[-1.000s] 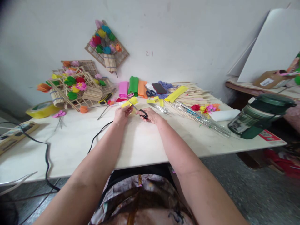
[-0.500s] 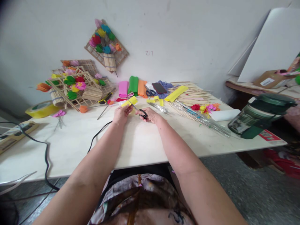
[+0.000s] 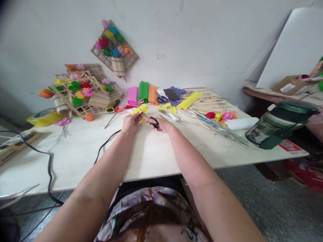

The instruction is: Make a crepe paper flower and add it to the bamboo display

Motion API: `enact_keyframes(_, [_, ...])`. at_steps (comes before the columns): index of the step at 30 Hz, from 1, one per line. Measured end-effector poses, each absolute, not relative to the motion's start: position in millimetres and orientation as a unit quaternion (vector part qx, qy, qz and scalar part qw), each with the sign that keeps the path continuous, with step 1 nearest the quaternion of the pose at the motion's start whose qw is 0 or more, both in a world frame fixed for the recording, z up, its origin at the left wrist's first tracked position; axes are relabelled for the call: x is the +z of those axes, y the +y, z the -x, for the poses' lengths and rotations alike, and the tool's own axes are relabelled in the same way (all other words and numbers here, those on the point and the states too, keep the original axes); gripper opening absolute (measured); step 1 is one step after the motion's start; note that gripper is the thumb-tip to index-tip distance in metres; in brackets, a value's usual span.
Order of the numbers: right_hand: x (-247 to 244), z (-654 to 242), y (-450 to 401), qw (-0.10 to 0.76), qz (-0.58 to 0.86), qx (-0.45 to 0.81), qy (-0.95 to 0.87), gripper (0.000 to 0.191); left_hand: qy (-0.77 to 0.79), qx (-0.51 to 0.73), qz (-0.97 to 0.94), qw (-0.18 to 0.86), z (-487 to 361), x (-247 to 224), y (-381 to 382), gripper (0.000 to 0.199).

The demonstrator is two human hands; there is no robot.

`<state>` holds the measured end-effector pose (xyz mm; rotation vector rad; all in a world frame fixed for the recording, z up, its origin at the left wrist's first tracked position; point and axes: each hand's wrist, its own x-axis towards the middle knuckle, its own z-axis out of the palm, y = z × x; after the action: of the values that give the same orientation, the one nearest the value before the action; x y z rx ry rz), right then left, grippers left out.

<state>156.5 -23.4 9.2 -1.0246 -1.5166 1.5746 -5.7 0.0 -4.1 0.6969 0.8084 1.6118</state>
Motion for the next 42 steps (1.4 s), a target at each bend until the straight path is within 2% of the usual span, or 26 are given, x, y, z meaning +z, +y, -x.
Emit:
enact_keyframes(11, [14.9,-152.9,-28.5,0.360,0.419,0.604,-0.574,0.032,0.347,0.687,-0.297,0.565,4.8,-5.4,1.2,0.012])
enact_keyframes(24, [10.9,-153.9,-25.7,0.370,0.401,0.612,-0.573,0.036,0.353,0.687,-0.293,0.564,4.2,-5.8,1.8,0.011])
enact_keyframes(42, [10.9,-149.3,-23.7,0.386,0.415,0.584,-0.581,0.028,0.352,0.687,-0.295,0.564,6.5,-7.4,3.5,0.013])
